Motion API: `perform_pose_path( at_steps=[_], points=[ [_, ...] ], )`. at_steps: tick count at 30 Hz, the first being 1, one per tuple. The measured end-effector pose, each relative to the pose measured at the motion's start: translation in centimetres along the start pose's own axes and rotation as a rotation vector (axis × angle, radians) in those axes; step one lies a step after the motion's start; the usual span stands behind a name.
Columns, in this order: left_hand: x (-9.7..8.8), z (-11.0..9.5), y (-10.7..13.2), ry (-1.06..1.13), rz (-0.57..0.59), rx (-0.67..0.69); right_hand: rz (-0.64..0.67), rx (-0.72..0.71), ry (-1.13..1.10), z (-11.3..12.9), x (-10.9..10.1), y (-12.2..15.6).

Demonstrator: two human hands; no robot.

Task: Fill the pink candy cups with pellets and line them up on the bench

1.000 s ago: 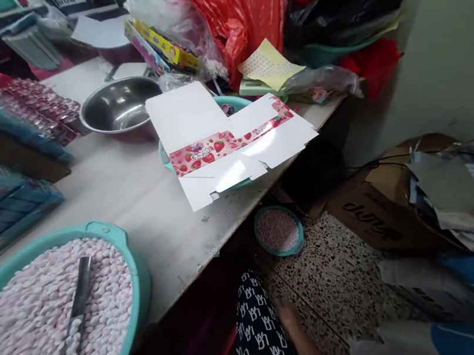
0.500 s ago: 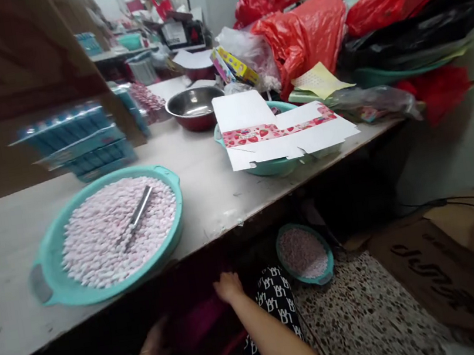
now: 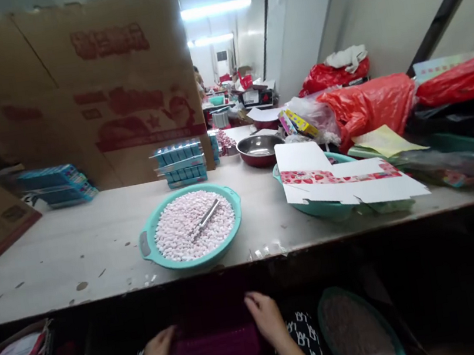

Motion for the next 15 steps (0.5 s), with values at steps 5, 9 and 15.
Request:
perform_pose_path(
  at_steps=[5,9,15],
  points=[
    [-7.5,-16.0,1.6,0.254,-0.195,0.428,-0.482,-0.243,0.054,10.6,-11.7,-11.1],
    [-5.4,-23.9,-0.5,0.152,-0.025,0.22,-0.402,-0.096,0.23,13.6,-13.3,-21.7],
    [-2.9,-24.0,-2.4,0.261,0.023,0.195,-0.305,-0.057,0.158,11.7,-10.9,-25.9]
  ],
)
Point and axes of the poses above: each hand's wrist, its own y-axis away from the middle knuckle, its own x-axis out of the palm, z = x × y, the point moved 6 cm from there along -y, towards the middle knuckle, and after that the axes turned 14 degrees about -x, right-handed, at the moved point
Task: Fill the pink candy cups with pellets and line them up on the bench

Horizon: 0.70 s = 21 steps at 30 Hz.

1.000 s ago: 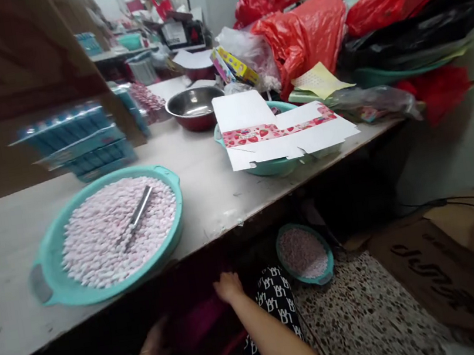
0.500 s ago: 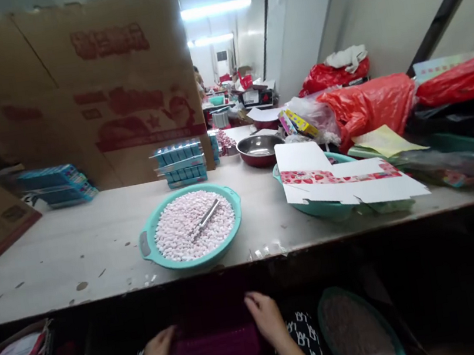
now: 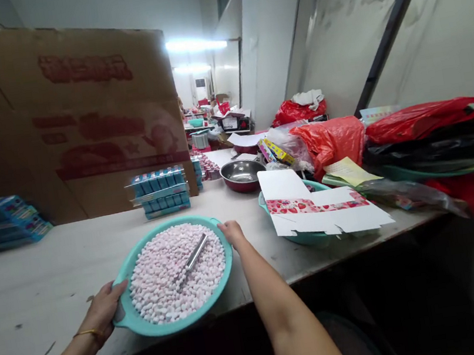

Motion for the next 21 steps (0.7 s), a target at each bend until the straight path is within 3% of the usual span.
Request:
perform_pose_path(
  at_steps=[3,6,11,15,18,21],
  points=[
    [-0.7,1.6,2.4,0.035,0.025,-0.04,-0.018,-0.006,-0.074,-0.9,-0.5,3.3],
    [-1.6,4.2,6.6,0.059,0.068,-0.131,-0.046,0.005,-0.137,-1.8,-2.6,9.0],
    [-2.0,11.1,15.1,0.103,0.217,-0.238,-0.069,0.103,-0.299,-3.7,-7.9,21.3],
    [0.2,17.0,20.1,0.126,0.363,-0.258,-0.084,0.304,-0.412,-7.5,-12.2,29.7],
    [2.2,21.5,20.3,0.123,0.4,-0.308,-0.08,0.466,-0.321,-11.5,-13.5,33.2],
    [2.9,25.0,17.6,0.109,0.347,-0.364,-0.046,0.499,-0.216,-14.1,-12.0,34.0]
  ],
)
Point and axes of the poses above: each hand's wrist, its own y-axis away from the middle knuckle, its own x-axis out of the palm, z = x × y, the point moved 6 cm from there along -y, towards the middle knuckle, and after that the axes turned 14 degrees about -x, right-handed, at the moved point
